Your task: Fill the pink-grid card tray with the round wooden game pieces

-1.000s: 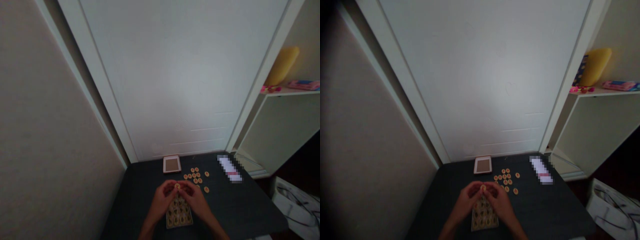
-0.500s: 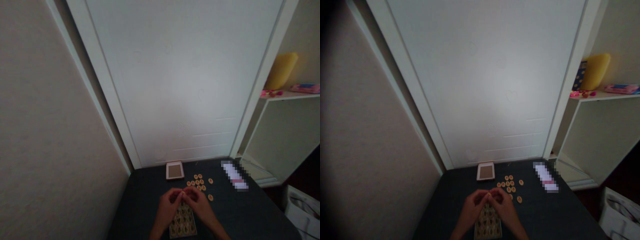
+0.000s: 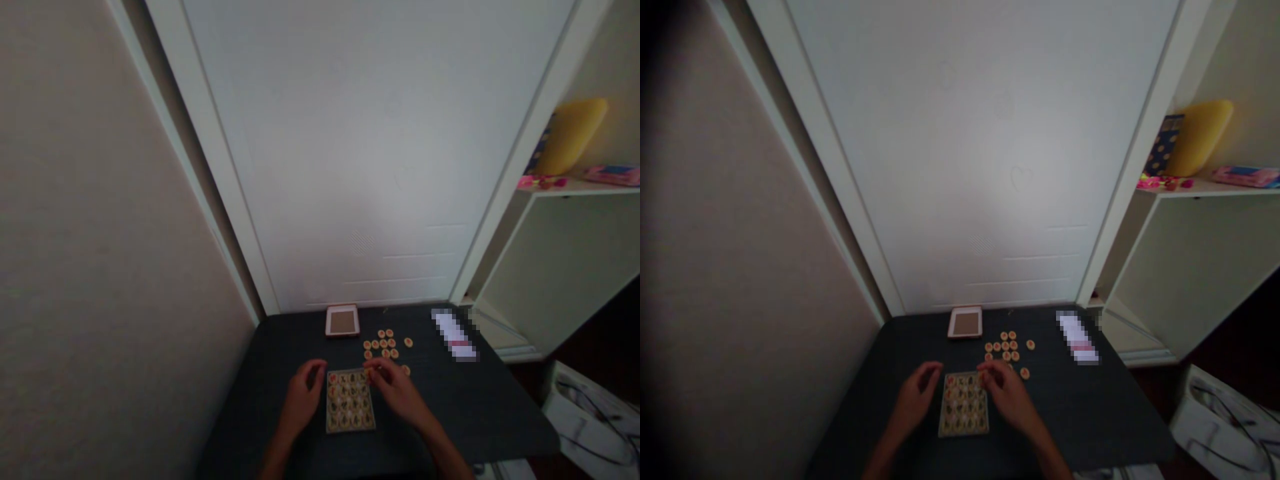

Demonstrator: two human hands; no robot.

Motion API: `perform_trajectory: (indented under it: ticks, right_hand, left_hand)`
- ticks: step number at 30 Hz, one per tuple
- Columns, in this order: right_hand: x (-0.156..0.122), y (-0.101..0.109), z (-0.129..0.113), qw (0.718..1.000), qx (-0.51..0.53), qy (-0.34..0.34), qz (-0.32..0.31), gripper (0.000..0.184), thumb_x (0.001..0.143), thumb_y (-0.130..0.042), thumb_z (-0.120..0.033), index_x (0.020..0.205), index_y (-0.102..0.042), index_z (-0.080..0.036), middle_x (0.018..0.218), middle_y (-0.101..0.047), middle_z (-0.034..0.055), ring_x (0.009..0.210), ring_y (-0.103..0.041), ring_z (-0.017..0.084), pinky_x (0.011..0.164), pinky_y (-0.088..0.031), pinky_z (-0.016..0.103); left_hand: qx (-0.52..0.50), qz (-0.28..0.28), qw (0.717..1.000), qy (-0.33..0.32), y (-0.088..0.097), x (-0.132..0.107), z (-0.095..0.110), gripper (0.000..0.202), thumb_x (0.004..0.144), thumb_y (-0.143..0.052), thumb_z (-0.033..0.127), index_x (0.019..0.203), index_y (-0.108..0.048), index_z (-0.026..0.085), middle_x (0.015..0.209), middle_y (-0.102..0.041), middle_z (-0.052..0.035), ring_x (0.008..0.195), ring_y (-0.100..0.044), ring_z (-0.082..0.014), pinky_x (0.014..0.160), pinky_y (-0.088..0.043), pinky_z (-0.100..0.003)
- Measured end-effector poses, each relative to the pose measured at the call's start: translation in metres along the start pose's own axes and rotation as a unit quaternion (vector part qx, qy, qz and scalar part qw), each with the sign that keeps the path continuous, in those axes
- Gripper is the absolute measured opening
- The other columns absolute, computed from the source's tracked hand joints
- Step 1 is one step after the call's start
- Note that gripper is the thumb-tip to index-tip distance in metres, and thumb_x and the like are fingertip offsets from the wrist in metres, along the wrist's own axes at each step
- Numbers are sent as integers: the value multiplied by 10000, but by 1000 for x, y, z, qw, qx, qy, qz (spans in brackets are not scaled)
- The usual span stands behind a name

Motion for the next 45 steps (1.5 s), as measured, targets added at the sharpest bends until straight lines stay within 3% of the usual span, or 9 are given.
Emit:
perform_trajectory:
  ticks: [5,12,18,23,29,34,37,41,45]
  right_hand:
    - [5,-23,13,999,1,-16,-32,374,884,-612,-530,1046,-678,-199,922,-710,52,800,-688,212,724,-546,319]
    - [28,-53,32,999,-46,-15,-11,240,880,-603,-412,968,-677,-201,768,-693,24,705,-662,194,646,-511,283]
    - [27,-58,35,997,-71,-9,4,222,903,-574,-379,960,-686,-197,863,-715,51,761,-659,195,700,-498,288]
    - [23,-50,39,999,-4,-36,4,293,906,-598,-471,981,-684,-201,863,-714,50,784,-675,208,698,-512,292]
    - [35,-22,46,993,65,-81,55,417,826,-681,-583,997,-689,-202,891,-708,57,796,-680,228,734,-543,335]
    - [45,-1,47,988,74,-73,111,474,800,-674,-659,956,-692,-211,895,-702,69,787,-682,245,715,-565,361]
    - [46,-2,44,990,73,-72,101,499,787,-673,-688,939,-699,-213,908,-705,79,809,-686,260,717,-579,381]
    - [43,-10,37,990,78,-80,80,523,757,-702,-695,958,-706,-213,941,-716,84,861,-694,274,764,-585,403]
    - [40,-26,27,991,107,-71,34,495,775,-719,-644,1024,-683,-218,956,-716,67,864,-703,248,784,-569,372]
  left_hand:
    - [45,-14,998,-41,-9,-12,-22,272,921,-580,381,1117,-726,262,1231,-691,-84,1268,-562,-277,1148,-370,-512]
    - [128,-30,987,-94,-18,-14,-35,299,949,-568,368,1215,-692,308,1368,-615,-88,1300,-547,-267,1110,-445,-510]
    - [123,-27,988,-86,-18,-14,-42,296,947,-578,383,1212,-684,302,1316,-658,-85,1242,-600,-271,1089,-477,-497]
    - [99,-11,992,-79,-16,-10,-46,349,936,-597,393,1271,-643,307,1314,-662,-80,1234,-611,-269,1073,-497,-477]
    - [55,22,996,-66,-12,7,-36,281,943,-569,395,1171,-686,280,1289,-671,-75,1220,-622,-259,1073,-491,-478]
    - [38,18,997,-69,-15,19,-30,256,935,-571,414,1076,-725,265,1178,-724,-82,1136,-667,-263,1020,-530,-455]
    - [27,8,997,-69,-17,23,-23,237,929,-589,403,1067,-724,267,1152,-736,-72,1108,-680,-253,1005,-539,-434]
    - [5,-12,999,-47,-19,27,-8,300,921,-603,374,1190,-669,258,1123,-753,-60,1027,-712,-229,953,-569,-406]
    - [-3,-36,997,-66,-21,31,16,247,901,-631,349,1120,-699,257,1086,-759,-40,995,-714,-217,936,-567,-376]
Point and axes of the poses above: each hand's wrist, its own x-axis towards the middle knuckle, its own y-axis out of the back of the hand, z = x × y, the point moved 6 cm from there along x, towards the middle knuckle
